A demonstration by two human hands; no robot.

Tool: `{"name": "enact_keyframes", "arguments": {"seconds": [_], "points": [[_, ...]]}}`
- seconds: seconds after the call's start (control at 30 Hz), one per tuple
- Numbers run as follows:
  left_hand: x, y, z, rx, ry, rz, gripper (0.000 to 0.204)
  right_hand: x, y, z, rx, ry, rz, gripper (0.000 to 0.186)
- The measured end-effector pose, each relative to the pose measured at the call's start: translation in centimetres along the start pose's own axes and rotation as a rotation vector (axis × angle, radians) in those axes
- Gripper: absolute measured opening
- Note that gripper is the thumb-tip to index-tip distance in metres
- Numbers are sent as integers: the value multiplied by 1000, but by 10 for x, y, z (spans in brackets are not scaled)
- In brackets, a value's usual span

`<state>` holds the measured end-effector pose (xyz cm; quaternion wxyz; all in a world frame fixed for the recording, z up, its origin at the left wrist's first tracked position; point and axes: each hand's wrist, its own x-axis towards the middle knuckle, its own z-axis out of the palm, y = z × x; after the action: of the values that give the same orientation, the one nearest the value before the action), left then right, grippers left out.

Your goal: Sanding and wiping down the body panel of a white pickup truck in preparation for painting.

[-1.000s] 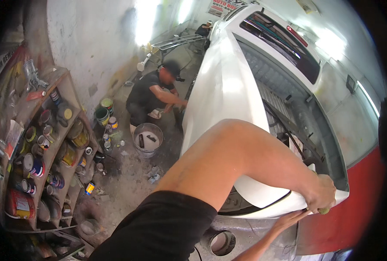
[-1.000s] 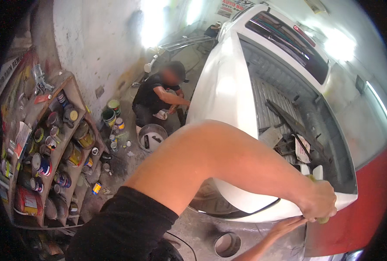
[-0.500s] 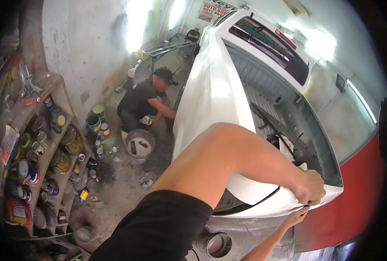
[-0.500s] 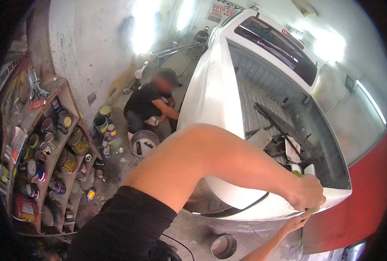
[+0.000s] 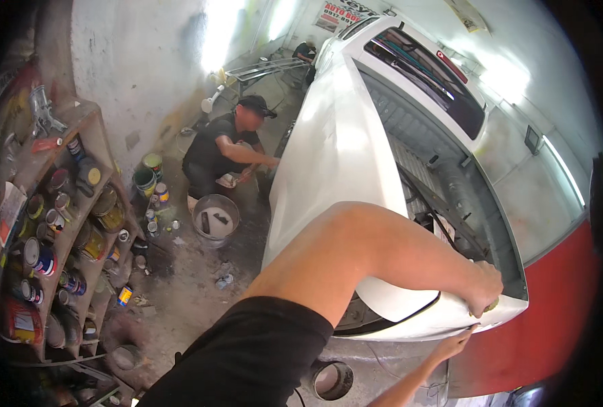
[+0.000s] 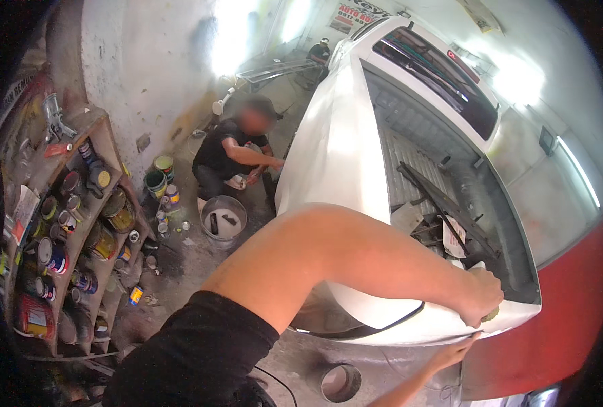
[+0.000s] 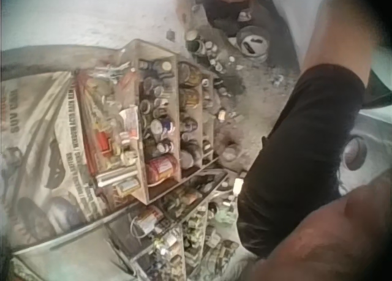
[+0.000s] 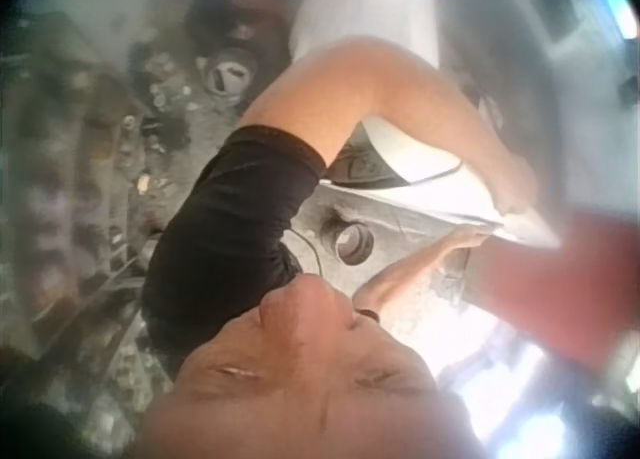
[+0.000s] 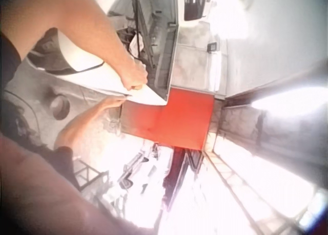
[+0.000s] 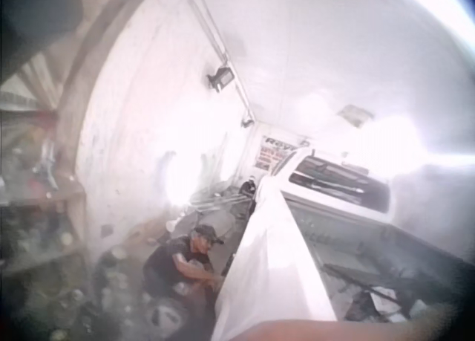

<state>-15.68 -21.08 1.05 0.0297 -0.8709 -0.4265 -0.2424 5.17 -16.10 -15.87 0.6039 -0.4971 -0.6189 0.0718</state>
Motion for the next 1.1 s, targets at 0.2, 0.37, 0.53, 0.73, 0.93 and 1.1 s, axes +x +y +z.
{"name": "enact_keyframes", "arguments": {"seconds": [0.2,0.37,0.53,0.73,0.93,1.1], "points": [[-6,-2,-2,-43,21,-11,36,-92,-35,32,149,58,-459,48],[1,3,-2,-3,-3,8,38,31,9,-9,-8,38,-31,52],[-2,-5,5,-4,-9,-23,41,-86,-52,40,-4,48,-389,51],[5,6,-4,7,-64,-11,42,-3,-18,13,46,81,-291,52],[0,0,0,7,-68,-57,41,-30,-43,23,-42,27,-279,54],[-1,5,-3,55,-75,9,37,-71,-47,19,-3,31,-489,51]]}}
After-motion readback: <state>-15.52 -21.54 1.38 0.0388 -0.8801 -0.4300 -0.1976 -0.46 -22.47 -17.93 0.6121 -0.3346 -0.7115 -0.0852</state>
